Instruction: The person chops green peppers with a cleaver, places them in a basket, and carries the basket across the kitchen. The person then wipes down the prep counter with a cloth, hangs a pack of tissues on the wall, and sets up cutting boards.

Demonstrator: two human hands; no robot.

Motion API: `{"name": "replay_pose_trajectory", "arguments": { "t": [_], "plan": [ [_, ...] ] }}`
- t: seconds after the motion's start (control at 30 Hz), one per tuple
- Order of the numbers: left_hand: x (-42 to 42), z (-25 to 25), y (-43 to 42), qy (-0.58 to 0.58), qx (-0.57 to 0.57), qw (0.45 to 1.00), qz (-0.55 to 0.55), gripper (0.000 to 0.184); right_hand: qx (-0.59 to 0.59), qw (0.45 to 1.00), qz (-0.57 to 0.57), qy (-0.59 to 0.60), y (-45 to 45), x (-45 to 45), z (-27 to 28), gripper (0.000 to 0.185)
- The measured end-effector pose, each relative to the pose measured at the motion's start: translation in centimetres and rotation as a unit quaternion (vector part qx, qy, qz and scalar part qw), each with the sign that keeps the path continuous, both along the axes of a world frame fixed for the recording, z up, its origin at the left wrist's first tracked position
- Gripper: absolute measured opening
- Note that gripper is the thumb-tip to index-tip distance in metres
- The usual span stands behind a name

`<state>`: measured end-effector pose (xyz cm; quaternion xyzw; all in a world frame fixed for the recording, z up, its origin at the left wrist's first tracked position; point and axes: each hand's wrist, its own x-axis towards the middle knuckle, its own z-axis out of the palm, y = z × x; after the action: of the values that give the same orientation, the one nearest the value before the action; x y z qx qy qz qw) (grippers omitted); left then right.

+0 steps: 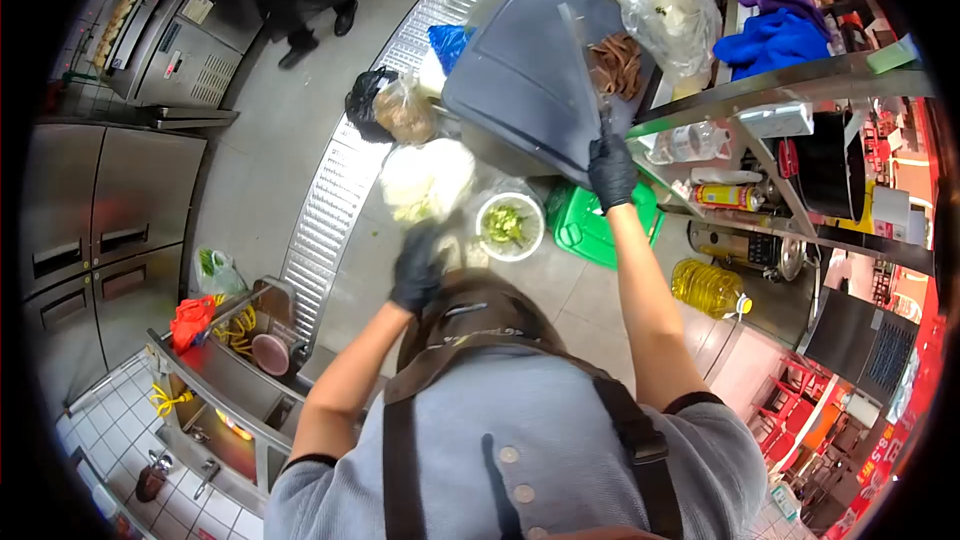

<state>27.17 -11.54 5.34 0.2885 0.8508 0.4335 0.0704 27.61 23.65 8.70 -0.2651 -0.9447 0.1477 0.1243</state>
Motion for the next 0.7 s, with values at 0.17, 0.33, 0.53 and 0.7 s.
{"name": "replay_pose_trajectory", "arguments": {
  "t": [0.17, 0.33, 0.53, 0.7],
  "plan": [
    [0.9, 1.8, -6.9, 0.015, -0.1, 0.991, 0.082, 0.031, 0.04, 0.997, 0.008, -0.068, 0.3, -0.3, -3.4, 0.068],
    [1.1, 1.4, -6.2, 0.011, -0.085, 0.992, 0.096, 0.029, -0.049, 0.993, -0.034, 0.102, 0.9, 1.1, -2.9, 0.047],
    [-5.3, 1.6, 7.6, 0.028, 0.017, 0.999, -0.041, 0.033, -0.115, 0.97, -0.076, 0.2, -1.9, 8.1, 4.0, 0.047],
    [-13.1, 1.6, 29.1, 0.118, -0.027, 0.974, -0.191, 0.042, -0.09, 0.965, -0.112, 0.22, -4.4, 16.9, 5.6, 0.048]
  ]
}}
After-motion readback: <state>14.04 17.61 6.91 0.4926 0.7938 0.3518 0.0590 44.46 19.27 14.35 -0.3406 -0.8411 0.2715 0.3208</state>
